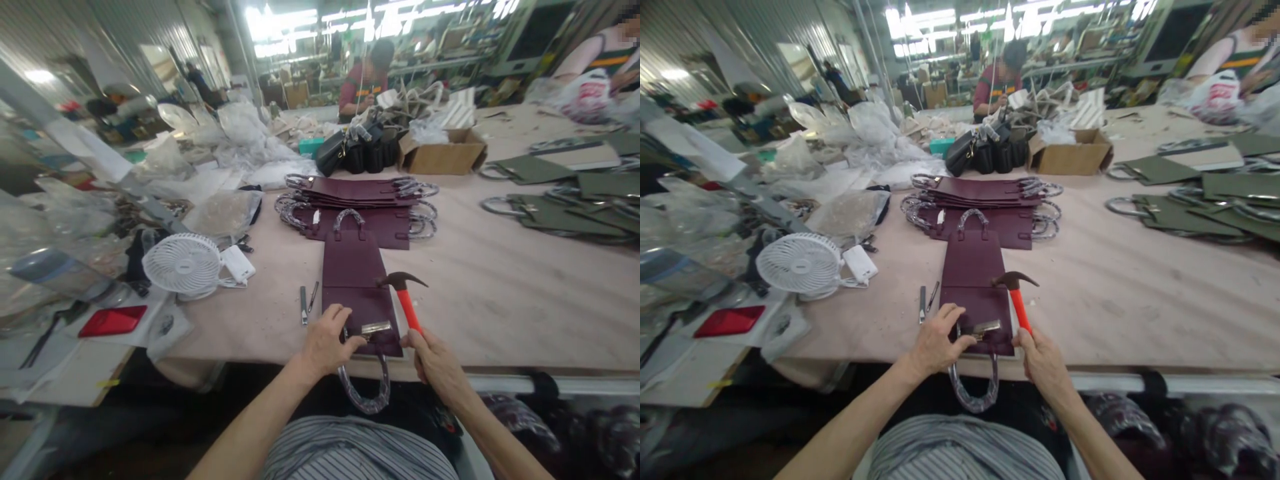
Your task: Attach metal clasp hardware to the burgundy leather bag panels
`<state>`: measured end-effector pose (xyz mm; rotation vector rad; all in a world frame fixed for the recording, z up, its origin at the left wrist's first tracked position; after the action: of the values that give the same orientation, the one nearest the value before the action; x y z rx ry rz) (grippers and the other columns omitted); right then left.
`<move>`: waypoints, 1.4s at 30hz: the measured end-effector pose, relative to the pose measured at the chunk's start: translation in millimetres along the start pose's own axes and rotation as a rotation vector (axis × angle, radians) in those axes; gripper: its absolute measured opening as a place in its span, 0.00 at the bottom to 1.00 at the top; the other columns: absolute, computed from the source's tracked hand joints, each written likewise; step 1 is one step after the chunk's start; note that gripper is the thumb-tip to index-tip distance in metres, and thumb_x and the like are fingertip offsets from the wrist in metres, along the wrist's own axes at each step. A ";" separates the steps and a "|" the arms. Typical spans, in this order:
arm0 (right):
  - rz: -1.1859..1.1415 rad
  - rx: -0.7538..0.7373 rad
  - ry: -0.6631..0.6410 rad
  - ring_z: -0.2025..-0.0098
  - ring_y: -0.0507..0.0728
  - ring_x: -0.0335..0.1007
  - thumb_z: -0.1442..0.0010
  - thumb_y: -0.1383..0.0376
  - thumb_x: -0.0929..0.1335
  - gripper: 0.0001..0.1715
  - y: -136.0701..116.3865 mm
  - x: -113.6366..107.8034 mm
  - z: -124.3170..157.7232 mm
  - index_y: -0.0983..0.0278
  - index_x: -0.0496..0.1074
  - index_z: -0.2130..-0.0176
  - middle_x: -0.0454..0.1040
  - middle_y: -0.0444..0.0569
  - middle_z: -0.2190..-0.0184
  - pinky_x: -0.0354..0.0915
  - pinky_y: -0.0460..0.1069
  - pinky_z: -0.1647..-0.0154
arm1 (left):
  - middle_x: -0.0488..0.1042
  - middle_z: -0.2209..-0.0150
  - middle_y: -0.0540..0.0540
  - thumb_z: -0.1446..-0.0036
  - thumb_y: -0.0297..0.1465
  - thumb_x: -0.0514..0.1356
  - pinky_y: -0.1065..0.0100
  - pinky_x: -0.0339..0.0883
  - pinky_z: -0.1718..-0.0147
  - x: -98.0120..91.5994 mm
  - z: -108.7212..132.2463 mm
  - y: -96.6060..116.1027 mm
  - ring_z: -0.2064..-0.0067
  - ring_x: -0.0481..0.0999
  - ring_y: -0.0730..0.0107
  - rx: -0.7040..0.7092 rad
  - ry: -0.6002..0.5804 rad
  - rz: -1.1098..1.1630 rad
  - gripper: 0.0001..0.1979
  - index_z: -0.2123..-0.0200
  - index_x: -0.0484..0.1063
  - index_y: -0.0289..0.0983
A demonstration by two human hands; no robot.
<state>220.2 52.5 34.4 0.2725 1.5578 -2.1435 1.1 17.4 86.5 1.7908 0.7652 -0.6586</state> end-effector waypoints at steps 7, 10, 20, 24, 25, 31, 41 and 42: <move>0.029 -0.040 0.046 0.85 0.55 0.58 0.40 0.41 0.59 0.29 1.1 -2.4 -1.2 0.61 0.71 0.66 0.57 0.38 0.88 0.56 0.49 0.83 | 0.75 0.65 0.43 0.42 0.27 0.65 0.60 0.75 0.59 33.7 -18.3 19.6 0.63 0.77 0.60 0.044 -0.139 -0.108 0.02 0.67 0.74 0.37; 0.100 -0.062 0.048 0.84 0.56 0.60 0.39 0.42 0.59 0.28 -0.5 -0.2 -1.8 0.61 0.72 0.66 0.59 0.39 0.87 0.58 0.50 0.80 | 0.77 0.64 0.44 0.40 0.27 0.63 0.64 0.75 0.58 15.5 -8.4 11.9 0.61 0.79 0.63 0.020 -0.025 0.079 0.01 0.65 0.75 0.37; 0.220 -0.140 0.077 0.81 0.57 0.63 0.39 0.46 0.57 0.24 -6.4 4.0 -6.0 0.57 0.68 0.73 0.63 0.42 0.87 0.56 0.51 0.76 | 0.81 0.55 0.41 0.40 0.32 0.63 0.61 0.77 0.52 -28.8 51.4 -67.1 0.52 0.82 0.60 -0.330 0.250 0.405 0.06 0.60 0.76 0.36; 0.240 -0.094 0.079 0.79 0.59 0.66 0.40 0.45 0.57 0.24 -1.3 5.1 -7.3 0.57 0.68 0.72 0.66 0.44 0.85 0.58 0.52 0.74 | 0.81 0.56 0.41 0.40 0.31 0.62 0.60 0.76 0.51 -27.4 51.6 -76.4 0.53 0.82 0.60 -0.342 0.222 0.399 0.06 0.60 0.75 0.36; 0.241 -0.078 0.082 0.79 0.59 0.66 0.40 0.44 0.57 0.24 0.5 5.1 -7.9 0.58 0.68 0.71 0.66 0.44 0.85 0.58 0.52 0.74 | 0.82 0.56 0.41 0.39 0.31 0.62 0.60 0.76 0.51 -27.0 49.9 -75.6 0.53 0.82 0.60 -0.328 0.205 0.383 0.06 0.60 0.75 0.37; 0.241 -0.093 0.060 0.79 0.58 0.65 0.40 0.45 0.58 0.23 0.8 8.9 -10.5 0.57 0.67 0.73 0.67 0.45 0.84 0.58 0.52 0.75 | 0.81 0.55 0.40 0.38 0.28 0.59 0.57 0.75 0.48 -19.8 37.7 -51.6 0.51 0.81 0.60 -0.114 0.166 0.263 0.05 0.58 0.72 0.39; 0.435 -0.554 -0.048 0.84 0.53 0.59 0.32 0.41 0.55 0.29 -97.0 5.6 39.8 0.57 0.63 0.73 0.65 0.44 0.84 0.50 0.51 0.79 | 0.80 0.55 0.41 0.39 0.24 0.58 0.59 0.76 0.50 -12.8 35.3 -44.9 0.52 0.81 0.61 -0.065 0.170 0.277 0.08 0.57 0.71 0.39; 0.470 -0.625 -0.048 0.85 0.53 0.58 0.31 0.41 0.55 0.30 -107.9 5.5 46.8 0.57 0.64 0.73 0.64 0.43 0.85 0.48 0.51 0.80 | 0.80 0.56 0.42 0.40 0.23 0.58 0.60 0.76 0.51 -11.4 34.1 -43.9 0.53 0.81 0.61 -0.074 0.154 0.267 0.09 0.57 0.72 0.38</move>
<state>168.6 33.4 138.5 0.3274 1.8239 -1.2355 -42.3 -5.4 58.0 1.8486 0.6285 -0.3157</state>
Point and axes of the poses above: each hand's wrist, its own z-axis away from the middle knuckle, its own x-axis out of the palm, y = z × x, the point moved 10 cm from there along -z, towards the middle knuckle
